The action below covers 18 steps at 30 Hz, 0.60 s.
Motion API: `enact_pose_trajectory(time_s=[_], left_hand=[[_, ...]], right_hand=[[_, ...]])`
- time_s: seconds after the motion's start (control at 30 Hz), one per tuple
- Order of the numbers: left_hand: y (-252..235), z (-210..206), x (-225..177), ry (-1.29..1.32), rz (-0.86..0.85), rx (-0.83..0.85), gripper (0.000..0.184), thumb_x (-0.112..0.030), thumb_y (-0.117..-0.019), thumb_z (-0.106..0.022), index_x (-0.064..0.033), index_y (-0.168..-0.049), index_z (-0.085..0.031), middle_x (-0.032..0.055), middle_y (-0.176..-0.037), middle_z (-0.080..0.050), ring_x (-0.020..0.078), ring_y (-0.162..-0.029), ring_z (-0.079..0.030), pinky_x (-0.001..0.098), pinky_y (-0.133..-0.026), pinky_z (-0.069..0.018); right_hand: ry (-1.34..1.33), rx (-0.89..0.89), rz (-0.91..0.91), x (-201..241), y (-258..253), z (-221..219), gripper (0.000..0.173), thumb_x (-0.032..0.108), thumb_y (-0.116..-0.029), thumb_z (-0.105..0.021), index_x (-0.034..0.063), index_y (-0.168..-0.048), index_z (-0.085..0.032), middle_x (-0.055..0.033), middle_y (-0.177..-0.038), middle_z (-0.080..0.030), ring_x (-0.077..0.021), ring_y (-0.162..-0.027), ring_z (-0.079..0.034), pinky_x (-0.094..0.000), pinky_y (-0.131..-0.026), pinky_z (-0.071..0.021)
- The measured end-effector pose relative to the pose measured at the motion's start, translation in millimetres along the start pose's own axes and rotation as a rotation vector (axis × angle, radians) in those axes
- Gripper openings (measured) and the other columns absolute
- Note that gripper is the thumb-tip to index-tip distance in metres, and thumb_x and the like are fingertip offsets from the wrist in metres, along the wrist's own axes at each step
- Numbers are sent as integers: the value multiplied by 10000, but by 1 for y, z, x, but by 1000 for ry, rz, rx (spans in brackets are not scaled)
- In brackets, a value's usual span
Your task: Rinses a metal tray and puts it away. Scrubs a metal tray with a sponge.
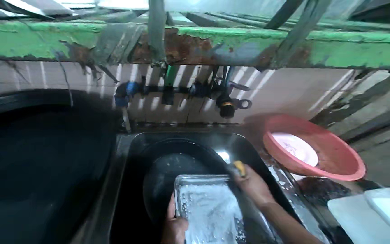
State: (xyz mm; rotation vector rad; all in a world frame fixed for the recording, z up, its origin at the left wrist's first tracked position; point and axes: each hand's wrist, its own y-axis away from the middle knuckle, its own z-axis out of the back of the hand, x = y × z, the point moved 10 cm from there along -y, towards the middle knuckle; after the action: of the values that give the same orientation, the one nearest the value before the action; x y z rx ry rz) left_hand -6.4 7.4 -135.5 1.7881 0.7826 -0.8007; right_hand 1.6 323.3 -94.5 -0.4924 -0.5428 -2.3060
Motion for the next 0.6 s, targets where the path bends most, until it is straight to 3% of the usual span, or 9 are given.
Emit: enact_pose_trajectory(time_s=[0.1, 0.2, 0.27, 0.37, 0.43, 0.47, 0.53, 0.6], left_hand=[[-1, -1, 0, -15, -9, -4, 1034, 250, -695, -496, -73, -1632, -200, 211, -1585, -390, 246, -1321, -550, 393, -1023, -522], [-1, 1, -3, -107, 21, -23, 1032, 252, -713, -521, -64, -1634, -179, 243, -1584, -372, 294, -1350, -513, 426, -1053, -491], [0, 1, -6, -193, 33, -19, 1003, 234, -744, -535, -45, -1632, -162, 259, -1573, -376, 304, -1356, -502, 429, -1069, -478], [0, 2, -8, -275, 1, -13, 924, 199, -785, -543, -8, -1613, -190, 269, -1535, -412, 310, -1346, -500, 444, -1075, -466], [-2, 5, -5, -275, -7, -14, 941, 171, -774, -551, -25, -1620, -188, 269, -1537, -417, 323, -1341, -509, 473, -1065, -476], [-2, 5, -4, -264, 0, -15, 958, 171, -765, -549, -43, -1626, -187, 260, -1546, -412, 321, -1346, -509, 474, -1062, -480], [-3, 4, -3, -231, 0, -14, 983, 185, -748, -542, -53, -1631, -181, 248, -1573, -382, 308, -1366, -494, 459, -1070, -478], [-2, 4, -4, -180, -9, -30, 999, 218, -735, -540, -49, -1630, -186, 246, -1595, -353, 304, -1380, -482, 449, -1076, -472]], right_hand=[[5, -57, 21, -17, 6, 11, 533, 319, -994, -655, 29, -1423, -530, -248, -1292, -639, -414, -1207, -619, -604, -1033, -472], [-53, -74, 369, 28, 56, -36, 617, 221, -949, -686, -24, -1477, -483, -262, -1515, -479, -407, -1416, -463, -537, -1184, -376], [-60, -44, 712, 71, 102, -75, 458, 150, -881, -738, -1, -1308, -669, -231, -1504, -516, -412, -1434, -448, -583, -1183, -362], [62, -58, 1054, 123, 139, -99, 373, 137, -829, -763, 151, -1201, -749, -104, -1434, -616, -347, -1365, -543, -620, -1130, -399], [201, -87, 1050, 131, 125, -93, 382, 141, -786, -799, 181, -1164, -764, -63, -1290, -694, -334, -1219, -630, -598, -1039, -475], [282, -26, 995, 127, 111, -88, 363, 142, -810, -778, 163, -1172, -759, -81, -1238, -707, -347, -1193, -636, -590, -1021, -488], [433, 213, 782, 100, 83, -76, 359, 148, -909, -687, 98, -1264, -707, -156, -1329, -649, -397, -1293, -556, -600, -1085, -418], [570, 327, 536, 64, 58, -51, 369, 179, -964, -635, 15, -1294, -661, -221, -1426, -563, -449, -1364, -471, -623, -1130, -359]])
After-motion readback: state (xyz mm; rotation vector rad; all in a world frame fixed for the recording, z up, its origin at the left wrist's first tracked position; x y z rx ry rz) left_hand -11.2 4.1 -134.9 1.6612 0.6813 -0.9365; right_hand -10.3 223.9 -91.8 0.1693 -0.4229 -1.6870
